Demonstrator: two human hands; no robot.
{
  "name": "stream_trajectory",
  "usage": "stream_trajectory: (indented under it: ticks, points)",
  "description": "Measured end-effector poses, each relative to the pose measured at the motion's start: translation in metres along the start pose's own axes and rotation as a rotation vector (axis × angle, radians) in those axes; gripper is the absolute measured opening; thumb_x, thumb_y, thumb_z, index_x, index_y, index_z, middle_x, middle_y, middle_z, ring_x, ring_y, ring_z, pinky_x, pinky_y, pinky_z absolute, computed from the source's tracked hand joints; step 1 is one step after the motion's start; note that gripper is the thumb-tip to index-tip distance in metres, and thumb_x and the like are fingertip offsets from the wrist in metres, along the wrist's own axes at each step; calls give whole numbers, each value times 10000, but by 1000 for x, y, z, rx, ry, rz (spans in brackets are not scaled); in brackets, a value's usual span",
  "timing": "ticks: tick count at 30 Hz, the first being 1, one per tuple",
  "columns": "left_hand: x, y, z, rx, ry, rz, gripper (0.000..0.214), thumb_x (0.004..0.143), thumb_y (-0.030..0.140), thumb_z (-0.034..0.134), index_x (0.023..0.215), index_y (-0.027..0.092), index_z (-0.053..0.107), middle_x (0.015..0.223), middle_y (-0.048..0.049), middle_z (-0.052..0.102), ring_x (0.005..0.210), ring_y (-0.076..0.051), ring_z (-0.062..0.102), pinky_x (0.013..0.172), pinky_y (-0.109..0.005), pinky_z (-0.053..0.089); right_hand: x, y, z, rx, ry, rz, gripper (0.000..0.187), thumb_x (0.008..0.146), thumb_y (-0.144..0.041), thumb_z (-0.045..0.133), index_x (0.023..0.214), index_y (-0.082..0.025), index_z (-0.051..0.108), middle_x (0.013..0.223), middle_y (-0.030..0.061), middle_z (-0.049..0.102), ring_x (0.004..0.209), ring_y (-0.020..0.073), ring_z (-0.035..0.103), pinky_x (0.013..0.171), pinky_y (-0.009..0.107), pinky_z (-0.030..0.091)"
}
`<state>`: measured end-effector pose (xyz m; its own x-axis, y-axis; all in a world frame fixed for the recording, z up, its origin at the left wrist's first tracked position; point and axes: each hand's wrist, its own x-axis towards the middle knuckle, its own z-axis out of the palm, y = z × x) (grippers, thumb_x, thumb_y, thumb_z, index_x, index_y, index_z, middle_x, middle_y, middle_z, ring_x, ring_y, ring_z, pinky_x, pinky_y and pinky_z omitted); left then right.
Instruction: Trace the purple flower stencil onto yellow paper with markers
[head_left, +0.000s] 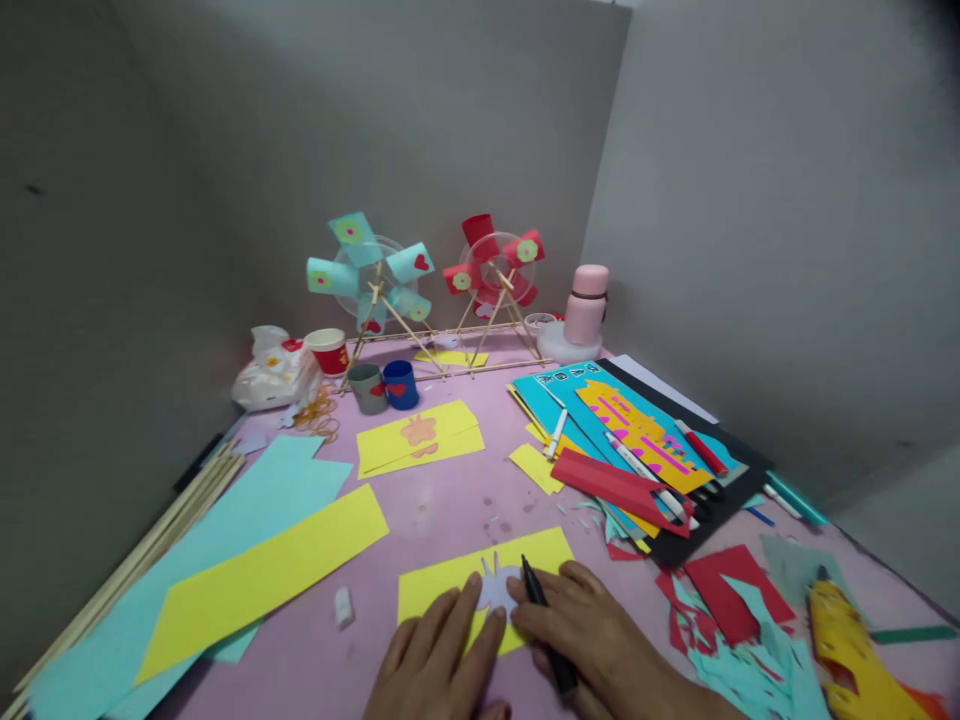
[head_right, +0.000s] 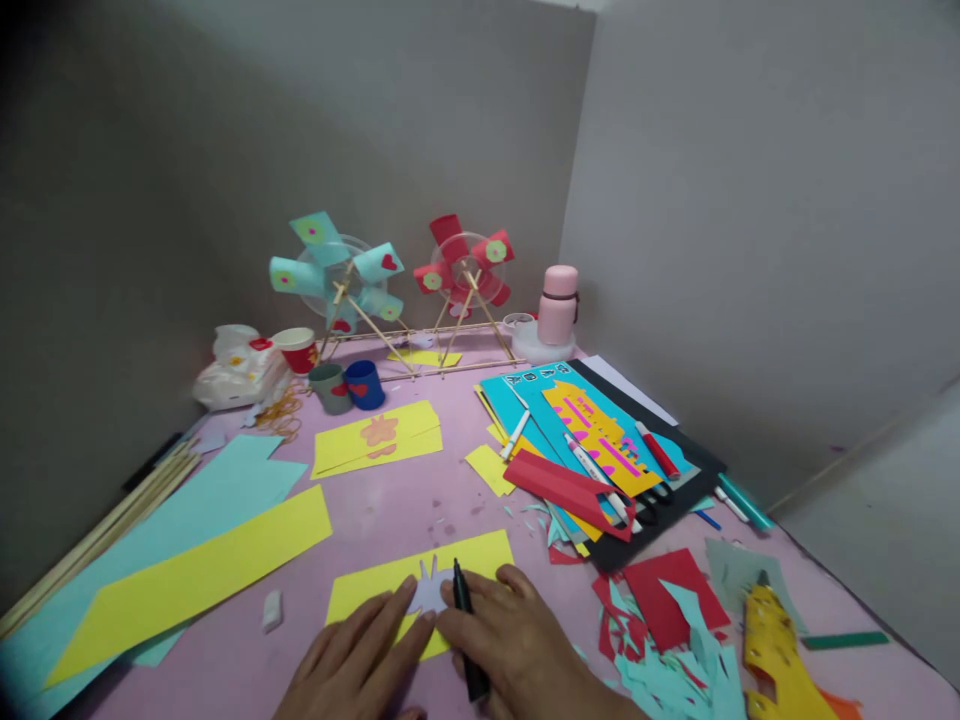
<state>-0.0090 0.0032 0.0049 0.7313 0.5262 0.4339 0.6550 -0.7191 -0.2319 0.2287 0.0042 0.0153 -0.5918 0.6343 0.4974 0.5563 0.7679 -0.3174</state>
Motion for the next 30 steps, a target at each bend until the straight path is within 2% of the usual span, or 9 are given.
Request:
stream_trajectory:
  ticks: [2,5,8,14,18,22,25,27,30]
  points:
    - [1,-3,-14,-168,-33,-104,445,904,391,532,1326,254,499,1323,-56,572,1096,-212,605,832,-303,535,-1,-5,-4,61,-54,72,436,774,-51,447,1172,-214,513,1219,97,664,1149,210,592,940,355,420]
    - [1,-12,-35,-377,-81,-394,425,963,291,432,1387,257,415,1316,-41,577,1133,-172,596,870,-304,538,-3,-8,-5,105,-86,116,502,735,-9,420,1190,-198,517,1245,123,645,1181,236,568,971,425,401]
    - [1,-18,-50,-377,-14,-503,342,977,276,387,1287,240,527,1255,-39,626,1107,-172,615,884,-334,535,-6,-8,-3,126,-93,135,522,721,8,416,1191,-193,522,1253,131,637,1186,244,560,968,457,404]
    - [19,9,-41,-114,-11,-84,322,956,221,382,1185,147,596,1183,-78,666,1065,-185,635,868,-322,548,-5,-10,-3,151,-108,171,528,734,12,430,1205,-202,540,1261,131,627,1200,237,539,994,470,376]
    - [34,23,-26,4,-39,18,382,963,134,277,1087,77,634,1089,-115,700,1000,-221,662,822,-342,557,-1,-15,-6,200,-44,179,462,789,-17,458,1196,-207,564,1199,117,659,1137,243,573,949,452,421]
    - [38,19,-15,27,-16,113,380,973,129,279,1014,55,649,1045,-133,708,979,-251,669,818,-351,545,1,-12,-10,366,315,370,215,898,-146,493,1058,-206,624,940,76,720,880,198,663,789,334,525]
    - [35,12,-4,61,49,188,368,994,173,295,1006,69,648,1012,-115,718,947,-242,681,802,-335,541,0,-5,-11,483,600,548,121,932,-220,508,991,-210,613,910,62,723,854,183,680,760,297,544]
    - [32,8,5,94,113,232,329,998,210,338,1036,94,643,1022,-84,719,949,-223,677,818,-318,531,-1,0,-10,558,690,615,106,940,-265,515,988,-211,593,894,60,731,834,187,689,729,296,556]
    - [27,0,20,117,171,248,314,999,245,369,1074,90,632,1046,-88,709,961,-201,665,860,-296,506,0,3,-9,603,708,655,119,948,-294,511,992,-209,582,892,64,734,850,196,688,736,309,552]
